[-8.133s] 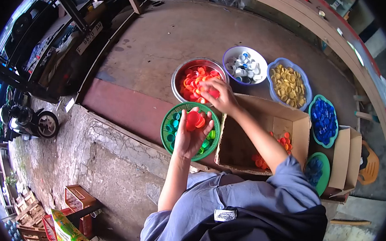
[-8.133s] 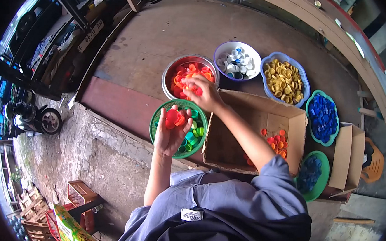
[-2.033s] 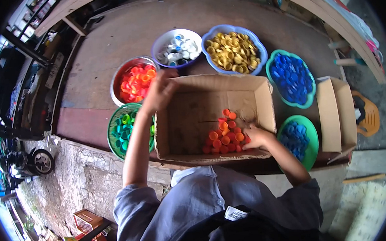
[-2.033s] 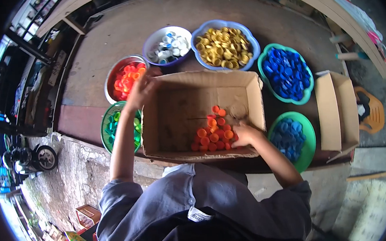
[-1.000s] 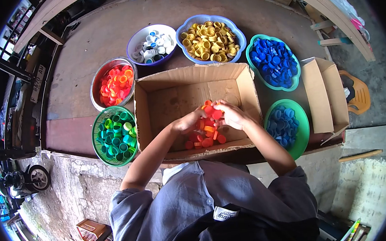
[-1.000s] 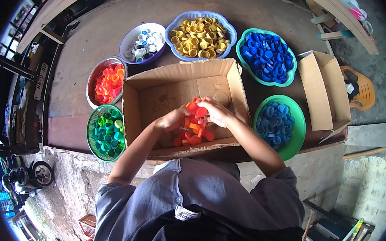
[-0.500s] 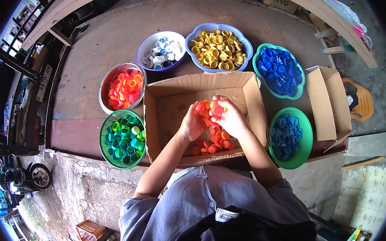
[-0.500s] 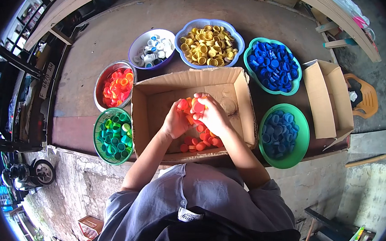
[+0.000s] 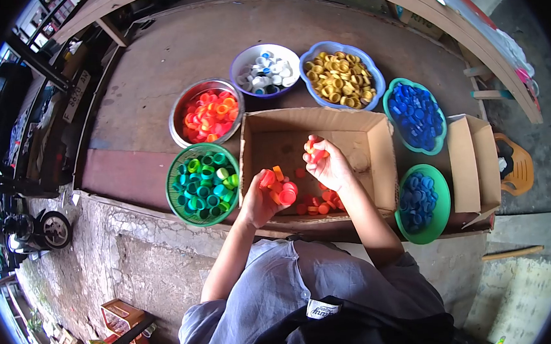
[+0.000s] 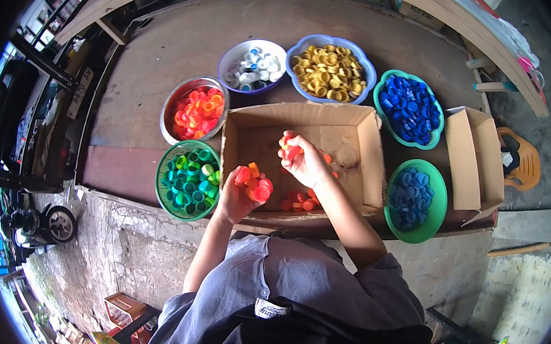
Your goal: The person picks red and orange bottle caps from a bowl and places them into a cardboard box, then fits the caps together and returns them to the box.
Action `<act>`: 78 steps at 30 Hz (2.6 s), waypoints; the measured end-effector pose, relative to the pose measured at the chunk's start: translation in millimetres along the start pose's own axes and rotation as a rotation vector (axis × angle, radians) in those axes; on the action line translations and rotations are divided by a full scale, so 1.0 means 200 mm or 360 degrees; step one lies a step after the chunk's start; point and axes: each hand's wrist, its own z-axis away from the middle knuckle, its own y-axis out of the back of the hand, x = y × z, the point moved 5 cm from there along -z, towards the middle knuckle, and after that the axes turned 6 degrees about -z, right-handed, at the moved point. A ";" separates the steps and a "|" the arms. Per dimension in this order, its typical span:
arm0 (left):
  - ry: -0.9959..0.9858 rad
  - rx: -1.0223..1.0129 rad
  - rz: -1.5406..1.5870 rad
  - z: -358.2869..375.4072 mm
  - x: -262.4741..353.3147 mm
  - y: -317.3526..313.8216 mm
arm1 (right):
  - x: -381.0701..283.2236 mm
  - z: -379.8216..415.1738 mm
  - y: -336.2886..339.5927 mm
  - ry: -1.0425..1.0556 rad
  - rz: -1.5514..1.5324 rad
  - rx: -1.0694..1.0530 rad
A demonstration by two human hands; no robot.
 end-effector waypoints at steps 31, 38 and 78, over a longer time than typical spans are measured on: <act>-0.0316 0.0094 0.0201 0.25 0.66 0.48 | 0.45 -1.38 -0.60 0.0144 0.1430 -0.0547; -0.0359 0.0094 0.0209 0.18 0.73 0.50 | 0.40 -1.39 -0.63 0.0286 0.1441 -0.0666; -0.0808 0.0301 -0.0821 -0.40 1.37 0.75 | -0.23 -0.43 -0.30 0.1738 0.1897 0.0238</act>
